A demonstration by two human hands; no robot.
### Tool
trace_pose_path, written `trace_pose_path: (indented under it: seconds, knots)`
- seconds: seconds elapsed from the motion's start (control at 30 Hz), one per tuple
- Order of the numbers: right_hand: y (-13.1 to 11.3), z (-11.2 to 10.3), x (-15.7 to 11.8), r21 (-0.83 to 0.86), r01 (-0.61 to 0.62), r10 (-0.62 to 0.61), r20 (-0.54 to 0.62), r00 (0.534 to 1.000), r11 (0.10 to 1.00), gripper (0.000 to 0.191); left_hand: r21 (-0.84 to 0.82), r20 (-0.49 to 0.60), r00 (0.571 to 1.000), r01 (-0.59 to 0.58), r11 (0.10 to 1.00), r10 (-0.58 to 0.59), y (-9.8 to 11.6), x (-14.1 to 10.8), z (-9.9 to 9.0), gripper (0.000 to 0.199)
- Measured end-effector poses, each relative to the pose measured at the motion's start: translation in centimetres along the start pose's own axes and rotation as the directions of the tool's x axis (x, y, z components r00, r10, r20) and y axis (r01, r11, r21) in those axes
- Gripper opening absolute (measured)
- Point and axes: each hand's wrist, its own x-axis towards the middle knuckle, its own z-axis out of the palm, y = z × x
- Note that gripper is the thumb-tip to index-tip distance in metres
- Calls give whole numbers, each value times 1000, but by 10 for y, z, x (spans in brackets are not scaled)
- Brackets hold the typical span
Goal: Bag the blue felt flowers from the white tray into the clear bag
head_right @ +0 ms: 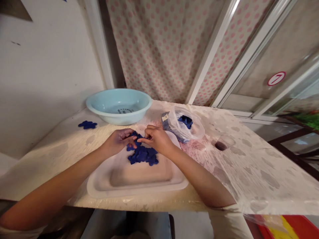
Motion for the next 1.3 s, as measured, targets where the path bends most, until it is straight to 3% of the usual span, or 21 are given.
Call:
trace_pose_path:
  seconds: [0.13, 0.33, 0.57, 0.77, 0.87, 1.0, 1.17, 1.3]
  knots:
    - [3, 2, -1, 46, -90, 90, 3, 996, 995, 46, 7, -55, 998, 13, 1000, -13, -4, 2, -2, 22]
    - [8, 3, 3, 136, -86, 84, 25, 996, 987, 31, 29, -89, 996, 6, 1000, -3, -6, 3, -4, 22]
    - [5, 1, 2, 18, -90, 89, 49, 995, 996, 27, 94, -126, 992, -5, 996, 17, -8, 3, -6, 22]
    - [4, 2, -1, -56, -223, 229, 140, 963, 973, 37, 143, -145, 988, -36, 989, 57, -6, 2, -6, 23]
    - [4, 2, 0, 5, -149, 147, 122, 982, 989, 28, 177, -123, 987, -79, 981, 102, -5, 2, -5, 21]
    - [7, 3, 1, 118, 25, -33, 61, 998, 993, 20, 98, -97, 991, -80, 992, 89, -7, 2, -4, 20]
    - [7, 2, 1, 170, 26, -38, 63, 997, 985, 10, -28, -146, 988, -46, 999, 42, -5, 2, -1, 29]
    - [4, 0, 1, 92, 19, -23, 40, 999, 996, 14, 33, -105, 993, -43, 999, 47, 0, 0, 1, 18]
